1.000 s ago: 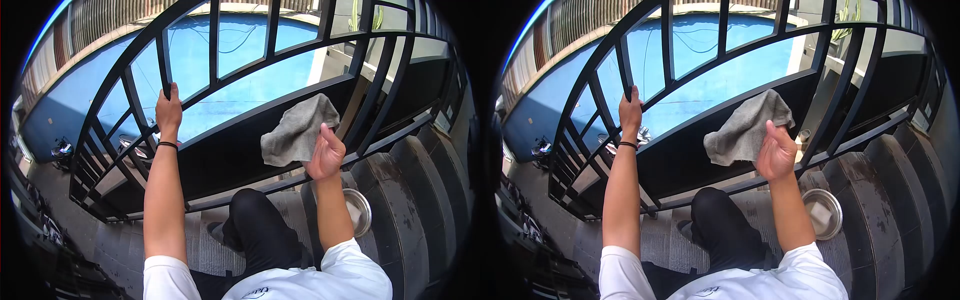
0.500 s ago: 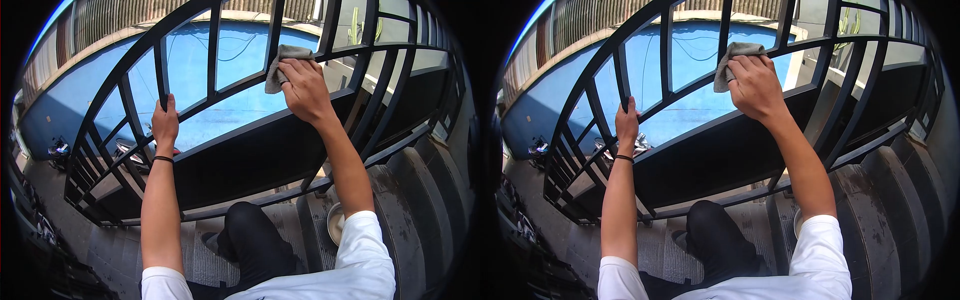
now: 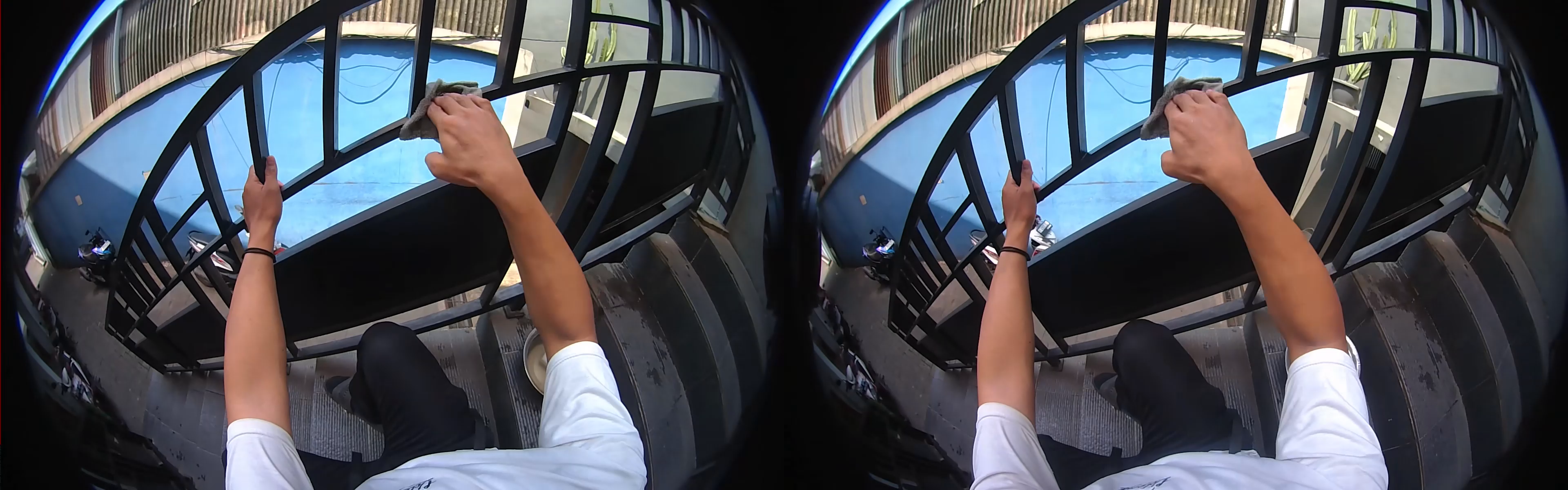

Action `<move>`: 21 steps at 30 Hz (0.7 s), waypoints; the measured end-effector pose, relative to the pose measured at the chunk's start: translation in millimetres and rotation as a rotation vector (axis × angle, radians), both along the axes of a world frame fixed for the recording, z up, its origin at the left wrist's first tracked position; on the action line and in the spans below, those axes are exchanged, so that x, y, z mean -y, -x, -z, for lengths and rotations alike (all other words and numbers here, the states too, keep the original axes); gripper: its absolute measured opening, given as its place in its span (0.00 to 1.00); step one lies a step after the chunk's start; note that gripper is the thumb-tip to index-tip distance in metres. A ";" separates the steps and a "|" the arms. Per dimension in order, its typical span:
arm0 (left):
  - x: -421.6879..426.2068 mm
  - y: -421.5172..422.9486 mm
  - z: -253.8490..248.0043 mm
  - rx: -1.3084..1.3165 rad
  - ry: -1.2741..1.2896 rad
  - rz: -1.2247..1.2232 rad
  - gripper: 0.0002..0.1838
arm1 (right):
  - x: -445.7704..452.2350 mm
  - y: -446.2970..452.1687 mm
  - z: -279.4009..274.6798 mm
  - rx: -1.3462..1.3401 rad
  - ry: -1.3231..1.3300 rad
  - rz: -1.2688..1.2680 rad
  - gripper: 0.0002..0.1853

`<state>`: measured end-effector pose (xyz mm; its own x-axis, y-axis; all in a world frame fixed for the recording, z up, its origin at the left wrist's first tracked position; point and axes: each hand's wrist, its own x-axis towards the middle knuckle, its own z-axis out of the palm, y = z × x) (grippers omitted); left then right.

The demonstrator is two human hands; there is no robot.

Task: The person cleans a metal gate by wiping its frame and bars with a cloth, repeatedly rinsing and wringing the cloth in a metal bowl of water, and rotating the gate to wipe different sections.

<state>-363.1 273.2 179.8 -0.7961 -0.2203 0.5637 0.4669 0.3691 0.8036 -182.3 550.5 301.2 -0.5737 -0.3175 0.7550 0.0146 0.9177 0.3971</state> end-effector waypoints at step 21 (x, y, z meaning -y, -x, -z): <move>3.4 8.6 6.1 0.007 0.031 0.012 0.33 | -4.5 37.6 -40.5 0.277 0.154 0.136 0.13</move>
<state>-371.7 269.9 173.7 -0.8028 -0.1930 0.5641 0.4656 0.3881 0.7954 -219.9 555.0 341.7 -0.7925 -0.1185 0.5982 0.0518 0.9643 0.2596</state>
